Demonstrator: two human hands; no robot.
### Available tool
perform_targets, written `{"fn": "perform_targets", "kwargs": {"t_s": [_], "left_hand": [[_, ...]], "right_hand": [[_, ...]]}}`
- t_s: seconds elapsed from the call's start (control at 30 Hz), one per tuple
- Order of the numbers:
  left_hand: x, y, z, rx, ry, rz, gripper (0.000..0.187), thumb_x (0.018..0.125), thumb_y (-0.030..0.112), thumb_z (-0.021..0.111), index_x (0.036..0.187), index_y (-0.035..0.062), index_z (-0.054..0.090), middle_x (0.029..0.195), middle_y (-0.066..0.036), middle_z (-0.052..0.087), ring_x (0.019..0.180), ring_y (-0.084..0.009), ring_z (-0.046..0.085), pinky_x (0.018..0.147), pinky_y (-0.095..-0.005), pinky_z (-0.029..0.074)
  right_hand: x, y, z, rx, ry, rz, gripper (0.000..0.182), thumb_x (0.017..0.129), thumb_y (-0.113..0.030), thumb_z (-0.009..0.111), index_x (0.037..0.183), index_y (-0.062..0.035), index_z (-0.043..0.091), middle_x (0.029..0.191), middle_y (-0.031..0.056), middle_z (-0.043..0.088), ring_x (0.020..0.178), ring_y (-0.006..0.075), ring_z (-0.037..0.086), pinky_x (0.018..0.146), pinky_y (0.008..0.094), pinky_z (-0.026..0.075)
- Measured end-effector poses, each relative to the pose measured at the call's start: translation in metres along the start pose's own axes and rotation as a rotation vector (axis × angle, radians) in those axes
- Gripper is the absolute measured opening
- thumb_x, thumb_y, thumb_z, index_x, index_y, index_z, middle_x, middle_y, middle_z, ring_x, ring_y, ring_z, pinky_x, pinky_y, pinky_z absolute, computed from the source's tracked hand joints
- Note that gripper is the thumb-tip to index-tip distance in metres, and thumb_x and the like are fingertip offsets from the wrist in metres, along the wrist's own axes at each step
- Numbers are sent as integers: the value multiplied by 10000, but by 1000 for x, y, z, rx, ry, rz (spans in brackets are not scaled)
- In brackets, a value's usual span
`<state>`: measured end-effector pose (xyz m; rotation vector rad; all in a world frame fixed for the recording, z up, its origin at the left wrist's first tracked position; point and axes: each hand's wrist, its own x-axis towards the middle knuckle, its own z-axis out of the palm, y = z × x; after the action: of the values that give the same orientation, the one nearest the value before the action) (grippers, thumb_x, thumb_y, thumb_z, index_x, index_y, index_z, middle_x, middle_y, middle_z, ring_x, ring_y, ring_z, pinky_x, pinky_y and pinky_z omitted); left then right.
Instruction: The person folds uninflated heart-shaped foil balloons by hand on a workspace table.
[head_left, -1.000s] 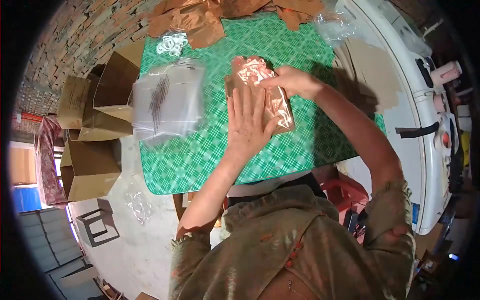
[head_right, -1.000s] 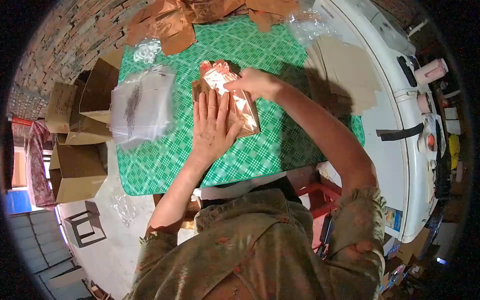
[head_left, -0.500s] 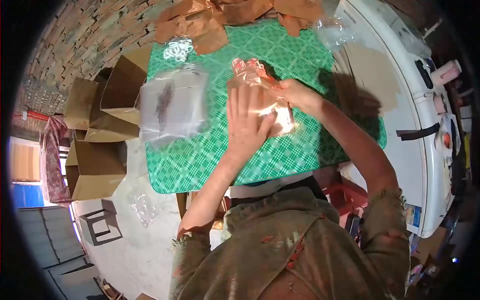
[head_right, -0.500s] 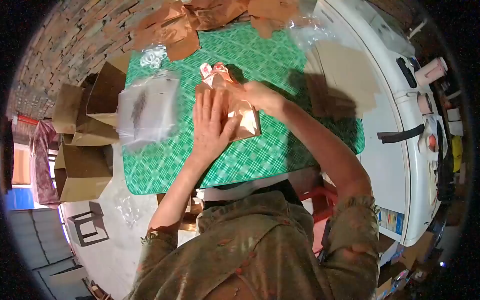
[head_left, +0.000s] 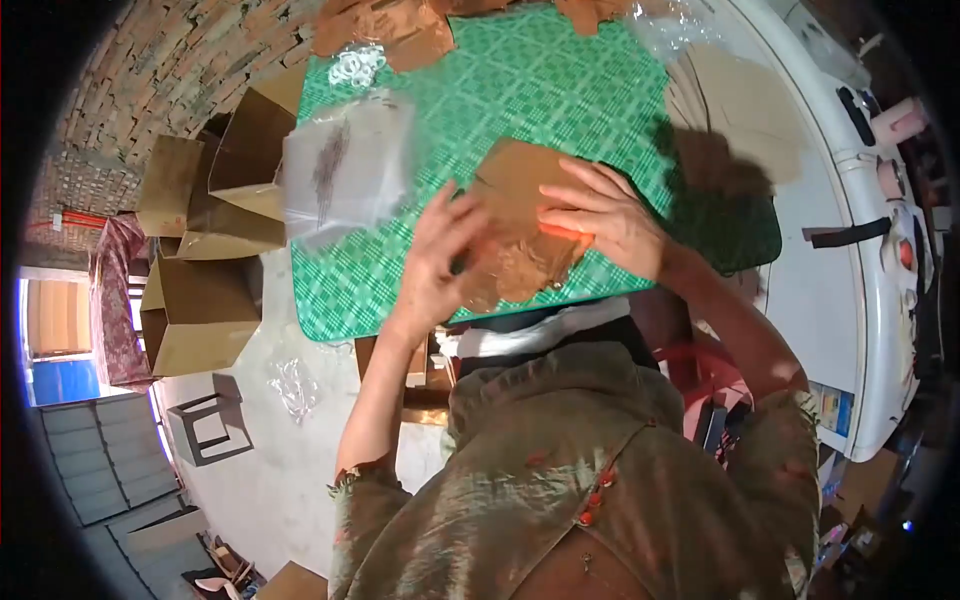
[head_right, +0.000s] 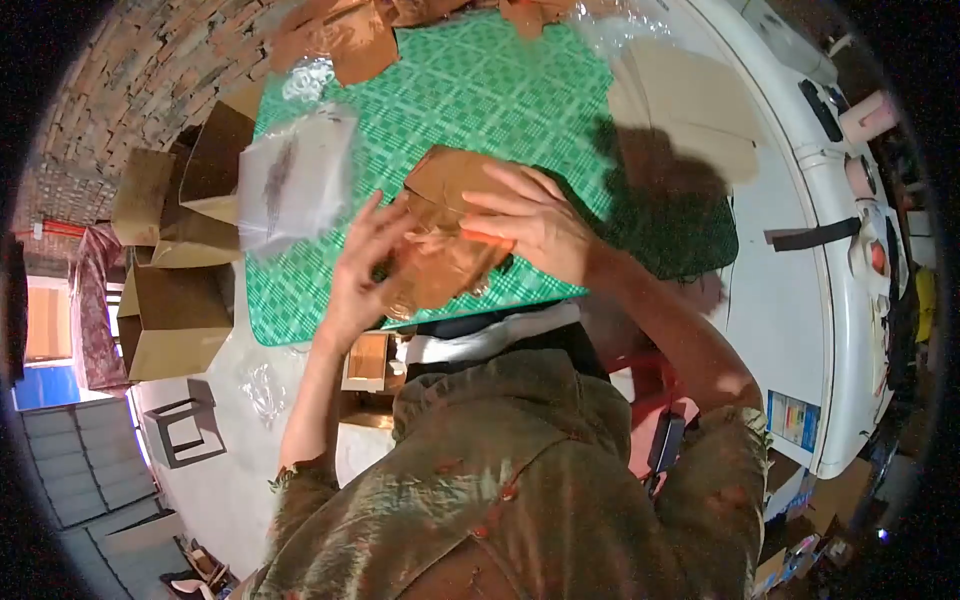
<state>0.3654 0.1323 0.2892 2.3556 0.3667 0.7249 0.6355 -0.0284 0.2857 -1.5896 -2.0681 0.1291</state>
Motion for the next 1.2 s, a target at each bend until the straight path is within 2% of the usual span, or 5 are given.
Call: {"fn": "perform_targets", "kwargs": {"t_s": [0.13,0.3,0.53,0.7,1.2], "left_hand": [[-27,21,22,110,-137,97,545,753,-71,758,1274,86,748,1443,-141,629,1451,-427,494,1192,-548,423],[-24,42,1,136,-295,148,722,709,65,691,1428,53,633,1558,-187,530,1512,-441,414,1238,-587,352],[12,13,-9,216,-240,168,646,822,141,721,1450,40,602,1557,-196,526,1492,-446,432,1231,-553,375],[57,-8,9,355,-254,205,561,1066,300,605,1578,96,497,1677,-173,402,1566,-394,346,1293,-526,267],[76,-37,43,498,-323,166,651,1087,471,514,1651,166,407,1729,-147,316,1600,-354,280,1313,-542,187]], "right_hand": [[-31,-16,11,-75,-63,42,585,903,-53,719,1462,-209,651,1597,40,533,1577,309,341,1307,539,227],[-42,-17,2,-99,-47,11,582,889,-23,646,1446,-191,655,1624,87,491,1576,347,348,1315,547,201],[-42,1,6,-80,-3,17,498,858,3,654,1299,-201,766,1558,87,561,1547,334,403,1294,555,261],[-26,17,2,-75,-82,8,494,863,13,646,1288,-202,776,1575,77,550,1558,329,387,1294,556,257],[5,63,-8,-106,-40,21,436,921,-23,620,1324,-135,746,1563,90,570,1543,339,405,1265,521,317]]}}
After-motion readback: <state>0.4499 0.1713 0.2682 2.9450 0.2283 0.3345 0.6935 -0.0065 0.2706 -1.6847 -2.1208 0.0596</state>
